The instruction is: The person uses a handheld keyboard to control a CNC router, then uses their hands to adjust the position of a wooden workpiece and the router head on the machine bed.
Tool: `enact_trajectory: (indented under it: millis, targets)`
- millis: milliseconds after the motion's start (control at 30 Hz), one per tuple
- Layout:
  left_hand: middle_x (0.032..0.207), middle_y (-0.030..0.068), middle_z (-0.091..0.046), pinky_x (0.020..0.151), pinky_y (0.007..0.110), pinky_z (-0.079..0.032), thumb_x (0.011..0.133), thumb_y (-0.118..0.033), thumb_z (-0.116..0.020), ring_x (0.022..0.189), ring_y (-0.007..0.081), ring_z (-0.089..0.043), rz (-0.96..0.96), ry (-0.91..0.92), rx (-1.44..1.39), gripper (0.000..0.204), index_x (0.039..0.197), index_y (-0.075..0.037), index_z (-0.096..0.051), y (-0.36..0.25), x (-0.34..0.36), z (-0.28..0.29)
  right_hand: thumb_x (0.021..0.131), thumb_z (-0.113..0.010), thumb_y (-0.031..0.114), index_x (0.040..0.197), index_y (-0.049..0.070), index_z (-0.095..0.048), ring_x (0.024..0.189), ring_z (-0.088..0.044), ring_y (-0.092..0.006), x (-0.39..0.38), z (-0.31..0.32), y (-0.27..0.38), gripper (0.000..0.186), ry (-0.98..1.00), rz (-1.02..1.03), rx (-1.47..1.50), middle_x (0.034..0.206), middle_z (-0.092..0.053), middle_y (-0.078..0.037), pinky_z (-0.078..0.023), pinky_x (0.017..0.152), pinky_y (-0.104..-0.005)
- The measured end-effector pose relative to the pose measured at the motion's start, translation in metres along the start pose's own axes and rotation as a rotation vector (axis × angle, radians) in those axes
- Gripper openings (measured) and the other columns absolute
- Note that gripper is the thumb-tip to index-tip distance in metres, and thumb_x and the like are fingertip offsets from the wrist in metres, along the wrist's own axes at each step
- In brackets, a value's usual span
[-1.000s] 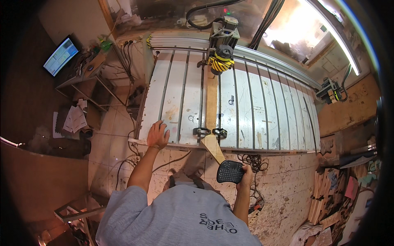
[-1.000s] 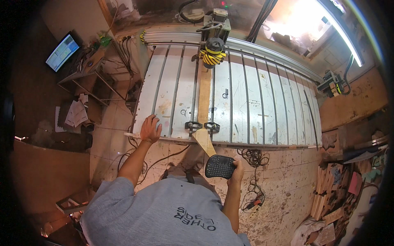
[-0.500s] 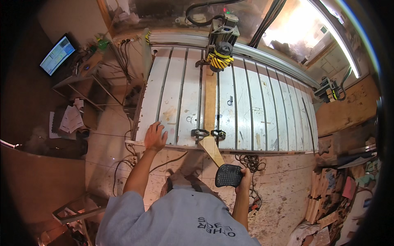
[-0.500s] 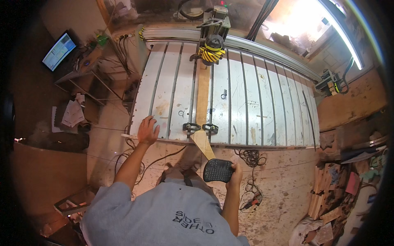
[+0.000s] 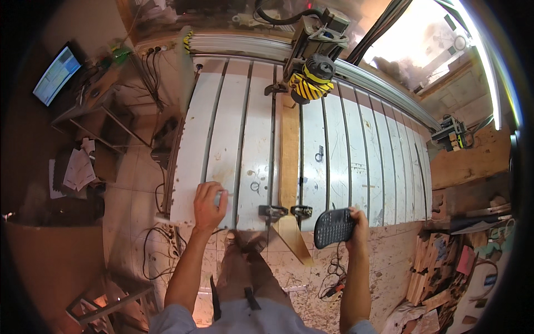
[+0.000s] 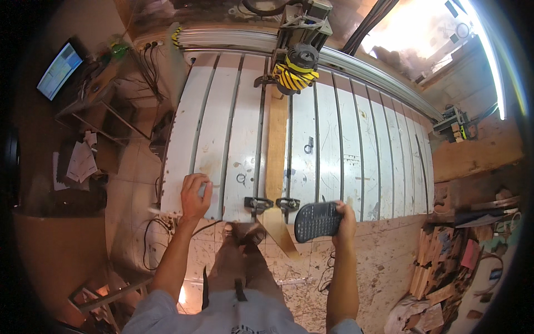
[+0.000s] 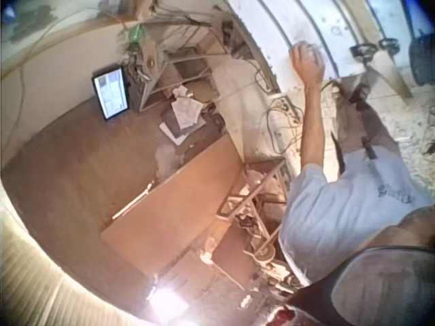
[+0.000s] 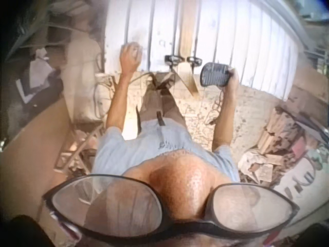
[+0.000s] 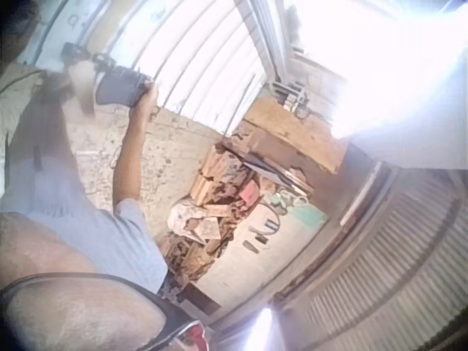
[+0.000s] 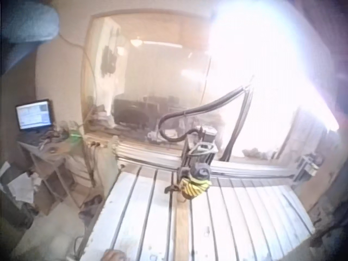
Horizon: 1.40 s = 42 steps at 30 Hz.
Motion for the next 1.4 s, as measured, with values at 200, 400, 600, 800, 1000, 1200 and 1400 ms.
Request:
enact_trajectory:
  millis: [200, 400, 600, 800, 1000, 1200, 1400]
  targets:
    - [0.086, 0.0109, -0.067, 0.065, 0.03, -0.05, 0.094, -0.011, -0.066, 0.072, 0.0186, -0.064, 0.155, 0.156, -0.469, 0.013, 0.088, 0.001, -0.065, -0.026, 0.084, -0.071, 0.086, -0.052, 0.021, 0.101, 0.001, -0.063, 0.076, -0.063, -0.0183, 0.101, -0.069, 0.008, 0.027, 0.033, -0.024, 0.087, 0.087, -0.065, -0.007, -0.052, 0.072, -0.0313]
    - [0.071, 0.0063, -0.063, 0.055, 0.027, -0.042, 0.098, -0.016, -0.062, 0.062, 0.0113, -0.055, 0.04, 0.132, -0.58, 0.021, 0.085, 0.001, -0.065, -0.029, 0.15, -0.15, 0.085, -0.053, 0.022, 0.099, 0.001, -0.065, 0.073, -0.062, -0.0166, 0.18, -0.102, 0.005, 0.029, 0.086, 0.018, 0.086, 0.084, -0.064, -0.006, -0.051, 0.069, -0.0306]
    - [0.071, 0.0032, -0.06, 0.052, 0.024, -0.036, 0.097, -0.023, -0.063, 0.056, 0.0055, -0.045, 0.059, 0.158, -0.727, 0.025, 0.094, 0.001, -0.067, -0.018, 0.166, -0.18, 0.085, -0.054, 0.024, 0.104, 0.0, -0.066, 0.074, -0.061, -0.017, 0.225, -0.121, 0.005, 0.033, 0.089, 0.101, -0.011, 0.084, -0.064, -0.006, -0.049, 0.068, -0.0296]
    - [0.092, 0.0066, -0.066, 0.056, 0.022, -0.042, 0.076, -0.035, -0.085, 0.059, 0.0073, -0.049, -0.073, 0.304, -0.656, 0.072, 0.131, 0.002, -0.056, -0.03, 0.164, -0.171, 0.085, -0.052, 0.024, 0.1, 0.001, -0.064, 0.068, -0.062, -0.0191, 0.244, -0.145, 0.008, 0.03, 0.217, 0.093, 0.006, 0.084, -0.065, -0.008, -0.052, 0.065, -0.0318]
    - [0.119, 0.0168, -0.066, 0.087, 0.037, -0.056, 0.062, -0.039, -0.093, 0.101, 0.0293, -0.069, -0.178, 0.377, -0.475, 0.099, 0.143, -0.004, -0.047, -0.041, 0.163, -0.17, 0.086, -0.049, 0.024, 0.101, 0.0, -0.063, 0.073, -0.065, -0.0204, 0.243, -0.155, 0.006, 0.032, 0.279, 0.073, 0.079, 0.085, -0.066, -0.009, -0.055, 0.071, -0.0326]
    - [0.114, 0.0132, -0.064, 0.077, 0.039, -0.06, 0.06, -0.039, -0.092, 0.09, 0.0301, -0.071, -0.271, 0.349, -0.356, 0.106, 0.149, -0.009, -0.043, -0.043, 0.156, -0.175, 0.083, -0.049, 0.023, 0.099, 0.001, -0.062, 0.079, -0.066, -0.0223, 0.245, -0.14, 0.001, 0.03, 0.353, 0.115, 0.087, 0.088, -0.068, -0.012, -0.056, 0.076, -0.0342]
    - [0.108, 0.0127, -0.064, 0.071, 0.04, -0.061, 0.061, -0.043, -0.091, 0.081, 0.0298, -0.072, -0.307, 0.309, -0.343, 0.106, 0.149, -0.009, -0.042, -0.042, 0.157, -0.17, 0.083, -0.05, 0.024, 0.102, 0.001, -0.063, 0.081, -0.067, -0.0236, 0.232, -0.147, 0.001, 0.033, 0.21, 0.137, 0.019, 0.091, -0.069, -0.013, -0.056, 0.078, -0.0353]
Point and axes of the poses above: each hand's wrist, its own x-axis towards the middle knuckle, its own z-axis out of the back of the hand, y = z × x, the point moved 2 cm from there along x, towards the middle knuckle
